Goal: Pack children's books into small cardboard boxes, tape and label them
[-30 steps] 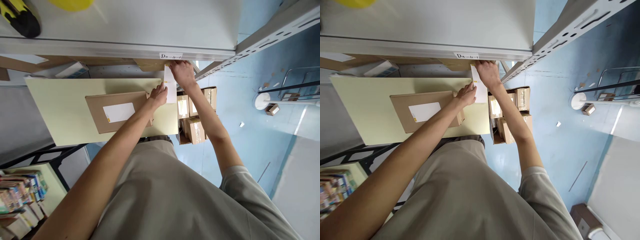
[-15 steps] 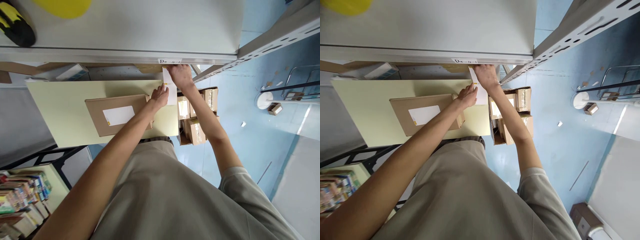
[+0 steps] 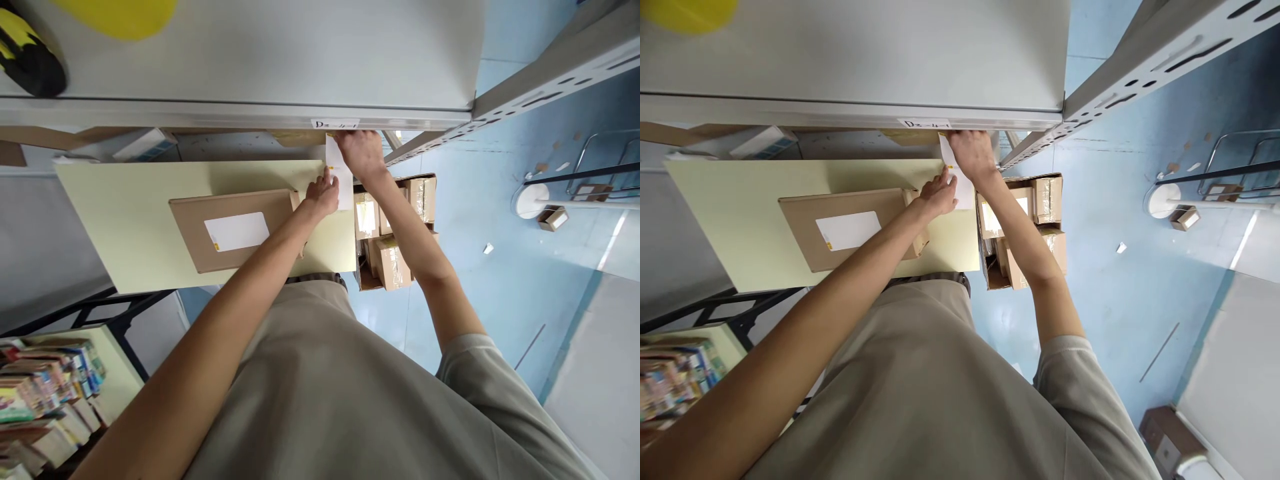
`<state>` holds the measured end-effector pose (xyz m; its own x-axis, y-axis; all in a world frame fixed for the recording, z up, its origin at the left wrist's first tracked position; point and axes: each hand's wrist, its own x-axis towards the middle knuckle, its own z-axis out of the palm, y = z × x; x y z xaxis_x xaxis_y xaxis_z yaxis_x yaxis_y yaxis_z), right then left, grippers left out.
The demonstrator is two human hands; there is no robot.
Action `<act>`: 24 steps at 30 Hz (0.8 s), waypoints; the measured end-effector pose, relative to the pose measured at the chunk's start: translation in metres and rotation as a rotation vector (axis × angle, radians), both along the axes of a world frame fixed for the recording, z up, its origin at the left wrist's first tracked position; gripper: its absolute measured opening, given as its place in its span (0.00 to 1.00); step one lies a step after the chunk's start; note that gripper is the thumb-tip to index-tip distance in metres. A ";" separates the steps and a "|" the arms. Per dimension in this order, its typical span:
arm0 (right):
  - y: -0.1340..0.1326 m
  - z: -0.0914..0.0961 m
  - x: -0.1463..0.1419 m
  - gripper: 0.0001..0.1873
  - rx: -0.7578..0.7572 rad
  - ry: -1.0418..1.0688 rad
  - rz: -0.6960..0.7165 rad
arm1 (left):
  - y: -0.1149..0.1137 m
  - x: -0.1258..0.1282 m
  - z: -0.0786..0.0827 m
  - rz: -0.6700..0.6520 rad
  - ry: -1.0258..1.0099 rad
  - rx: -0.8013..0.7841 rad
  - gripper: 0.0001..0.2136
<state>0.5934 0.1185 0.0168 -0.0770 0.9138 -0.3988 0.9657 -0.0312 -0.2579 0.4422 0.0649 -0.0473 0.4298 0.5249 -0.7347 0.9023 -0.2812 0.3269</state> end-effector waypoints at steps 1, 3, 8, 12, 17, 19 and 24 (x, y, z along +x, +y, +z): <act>0.000 -0.003 0.001 0.22 0.022 0.037 -0.018 | -0.003 0.002 -0.001 0.013 0.009 0.001 0.46; -0.001 -0.008 0.003 0.22 0.066 0.103 -0.050 | -0.008 0.006 -0.002 0.032 0.025 0.007 0.50; -0.012 -0.006 0.014 0.23 0.103 0.014 -0.114 | -0.013 0.011 -0.010 0.083 -0.005 0.025 0.58; -0.041 0.006 0.028 0.25 0.170 -0.002 -0.283 | -0.011 0.012 -0.006 0.087 0.008 -0.001 0.58; -0.110 0.026 0.031 0.27 0.407 0.103 -0.650 | -0.010 0.015 0.021 0.111 0.031 -0.041 0.55; -0.141 0.036 0.022 0.27 0.505 0.223 -0.786 | -0.014 0.009 0.036 0.195 -0.081 -0.035 0.53; -0.202 0.068 -0.010 0.25 0.582 0.688 -0.897 | -0.045 -0.057 0.096 0.527 -0.660 -0.185 0.33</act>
